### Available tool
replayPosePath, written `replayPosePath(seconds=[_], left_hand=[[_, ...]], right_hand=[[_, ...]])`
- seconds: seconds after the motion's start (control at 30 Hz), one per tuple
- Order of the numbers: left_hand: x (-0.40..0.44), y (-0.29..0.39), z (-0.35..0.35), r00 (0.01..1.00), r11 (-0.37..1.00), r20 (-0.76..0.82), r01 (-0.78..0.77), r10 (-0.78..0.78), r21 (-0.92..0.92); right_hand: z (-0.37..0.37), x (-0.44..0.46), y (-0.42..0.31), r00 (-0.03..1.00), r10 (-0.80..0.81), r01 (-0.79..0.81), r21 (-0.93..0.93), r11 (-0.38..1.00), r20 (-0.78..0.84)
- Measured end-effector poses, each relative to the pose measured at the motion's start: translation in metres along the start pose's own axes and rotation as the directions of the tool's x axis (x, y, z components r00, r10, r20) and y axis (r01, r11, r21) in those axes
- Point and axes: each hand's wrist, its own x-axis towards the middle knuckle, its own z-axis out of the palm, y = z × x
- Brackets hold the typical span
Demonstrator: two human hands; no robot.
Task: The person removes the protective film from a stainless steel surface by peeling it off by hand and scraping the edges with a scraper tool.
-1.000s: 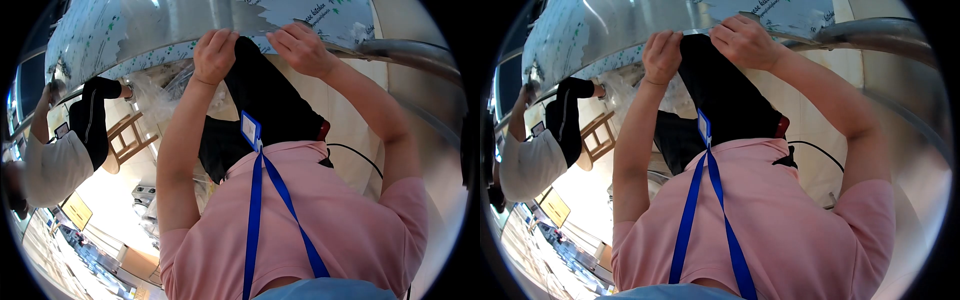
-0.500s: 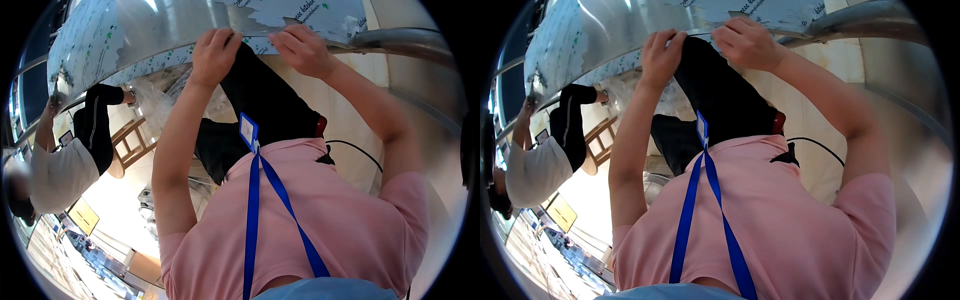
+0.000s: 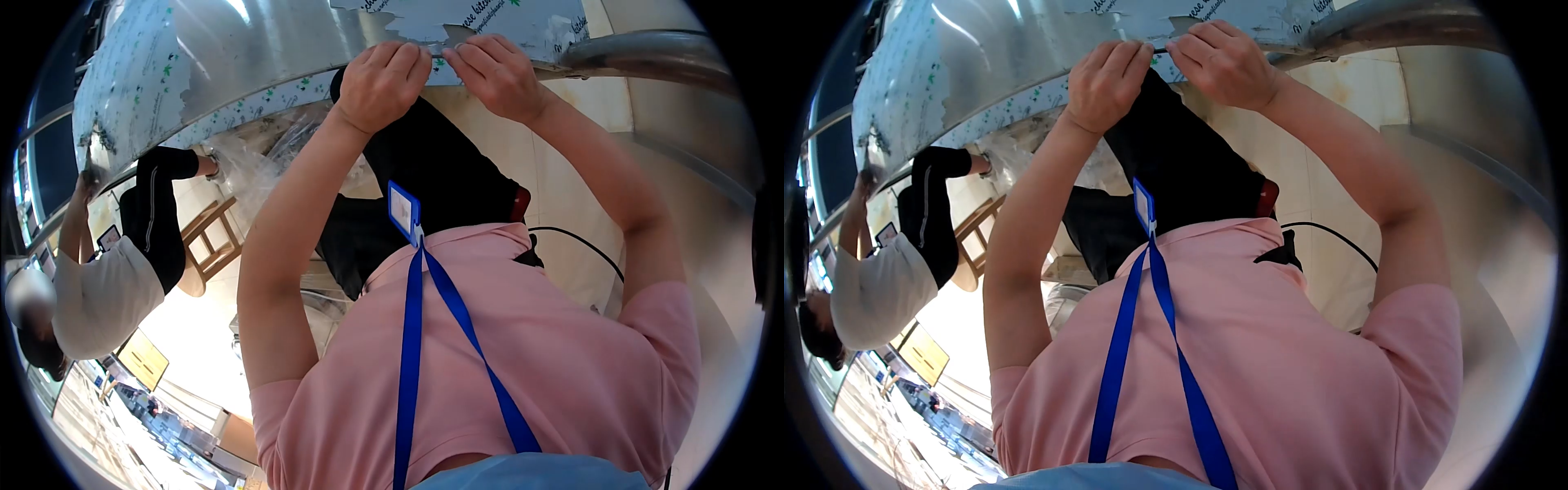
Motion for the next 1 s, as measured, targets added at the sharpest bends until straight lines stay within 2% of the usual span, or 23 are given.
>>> replayPosePath(seconds=[0.2,0.3,0.47,0.67,1.0], left_hand=[[0.004,-0.004,0.003,0.999,0.999,-0.026,-0.043,0.043,0.024],[0.005,-0.002,-0.004,0.993,1.000,0.121,0.010,-0.011,0.010],[0.004,-0.004,-0.007,0.992,1.000,0.127,-0.007,0.008,-0.008],[0.004,-0.008,-0.015,0.985,0.999,0.172,-0.012,0.019,-0.044],[0.001,-0.013,-0.010,0.982,0.996,0.171,-0.092,0.087,0.019]], right_hand=[[-0.003,0.003,0.007,0.996,0.027,-0.030,0.031,0.999,0.084],[-0.004,0.004,0.009,0.989,0.059,-0.069,0.074,0.995,0.132],[-0.007,0.004,0.012,0.985,0.080,-0.102,0.141,0.985,0.155],[-0.011,0.009,0.008,0.945,0.225,-0.273,0.196,0.942,0.237],[-0.005,0.009,0.001,0.961,0.181,-0.209,0.122,0.970,0.208]])
